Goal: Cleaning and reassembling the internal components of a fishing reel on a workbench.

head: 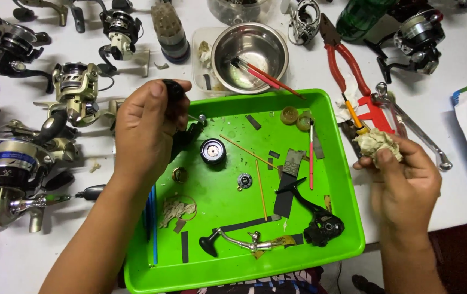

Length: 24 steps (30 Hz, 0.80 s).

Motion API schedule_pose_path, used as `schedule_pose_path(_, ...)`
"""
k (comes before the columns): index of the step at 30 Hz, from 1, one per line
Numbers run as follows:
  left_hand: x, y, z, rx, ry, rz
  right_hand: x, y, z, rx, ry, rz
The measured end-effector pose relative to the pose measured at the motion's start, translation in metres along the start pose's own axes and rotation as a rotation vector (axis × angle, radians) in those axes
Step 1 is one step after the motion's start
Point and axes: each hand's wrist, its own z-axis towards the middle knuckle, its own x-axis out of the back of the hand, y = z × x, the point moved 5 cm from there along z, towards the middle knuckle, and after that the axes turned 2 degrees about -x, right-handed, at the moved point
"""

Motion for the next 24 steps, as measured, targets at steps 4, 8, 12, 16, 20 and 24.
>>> schedule_pose_path(4, -0.009, 0.004, 0.002, 0.002, -0.017, 0.018, -0.010, 0.006, 0.002, 0.021, -0.030, 0.073)
schedule_pose_path(8, -0.013, 0.011, 0.002, -0.036, -0.023, 0.105, -0.024, 0.001, 0.000, -0.069, -0.109, -0.033)
schedule_pose_path(12, -0.011, 0.021, 0.002, -0.015, -0.067, 0.166, -0.016, -0.001, 0.005, 0.095, -0.216, -0.298)
schedule_pose_path(16, -0.010, 0.027, -0.001, 0.006, -0.104, 0.184, -0.018, -0.026, -0.004, 0.202, -0.353, -0.327)
schedule_pose_path(20, -0.007, 0.026, -0.004, 0.046, -0.117, 0.219, 0.017, -0.030, 0.008, 0.273, -0.153, -0.517)
schedule_pose_path(24, -0.004, 0.021, -0.009, 0.109, -0.109, 0.252, 0.038, -0.032, 0.014, 0.243, -0.024, -0.689)
